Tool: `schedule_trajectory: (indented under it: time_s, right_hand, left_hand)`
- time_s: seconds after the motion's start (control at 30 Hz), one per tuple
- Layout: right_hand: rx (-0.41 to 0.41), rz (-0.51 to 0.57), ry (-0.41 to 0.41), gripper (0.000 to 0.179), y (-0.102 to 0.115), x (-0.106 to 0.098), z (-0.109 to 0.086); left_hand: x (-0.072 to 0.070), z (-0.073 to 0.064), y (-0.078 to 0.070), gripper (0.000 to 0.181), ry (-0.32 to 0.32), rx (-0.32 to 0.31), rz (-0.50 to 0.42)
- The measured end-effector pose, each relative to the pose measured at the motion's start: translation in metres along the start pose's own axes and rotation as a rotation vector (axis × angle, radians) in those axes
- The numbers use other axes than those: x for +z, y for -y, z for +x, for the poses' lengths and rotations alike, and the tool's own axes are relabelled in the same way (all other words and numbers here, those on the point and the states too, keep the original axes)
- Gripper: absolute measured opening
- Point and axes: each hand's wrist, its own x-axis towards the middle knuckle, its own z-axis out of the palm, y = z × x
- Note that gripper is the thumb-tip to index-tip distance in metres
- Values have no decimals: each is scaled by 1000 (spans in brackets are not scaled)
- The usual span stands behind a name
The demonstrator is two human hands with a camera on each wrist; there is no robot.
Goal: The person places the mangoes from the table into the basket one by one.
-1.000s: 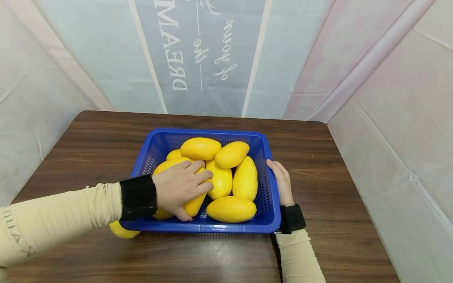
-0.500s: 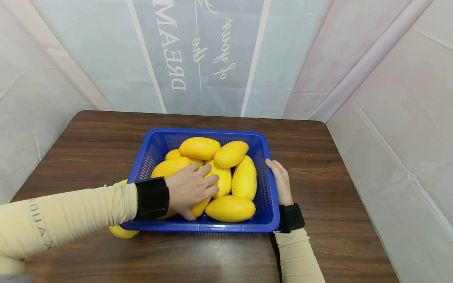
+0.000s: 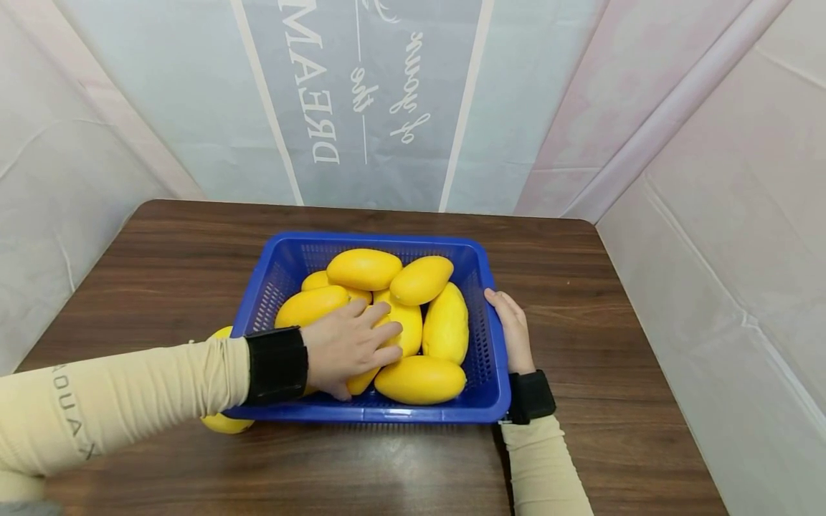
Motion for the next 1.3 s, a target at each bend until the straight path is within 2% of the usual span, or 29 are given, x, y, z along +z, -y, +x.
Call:
schedule_trajectory:
  time_s: [0.2, 0.4, 0.73, 1.1, 1.17, 1.3]
  right_hand:
    - [1, -10, 2, 26, -1, -1, 1]
    - [0, -17, 8, 26, -2, -1, 2]
    - [-14, -27, 3, 26, -2, 0, 4]
    - [-12, -39, 2, 27, -2, -1, 3]
    - [-13, -34, 4, 26, -1, -1, 2]
    - [-5, -24, 7, 26, -1, -1, 0]
  left_hand:
    - [-3, -2, -1, 83, -10, 28, 70]
    - [-4, -5, -1, 86, 6, 39, 71]
    - [-6, -11, 0, 100, 59, 49, 71]
    - [-9, -29, 9, 103, 25, -15, -40]
    - [-9, -34, 12, 103, 7, -30, -65]
    - [-6, -43, 16, 92, -73, -53, -91]
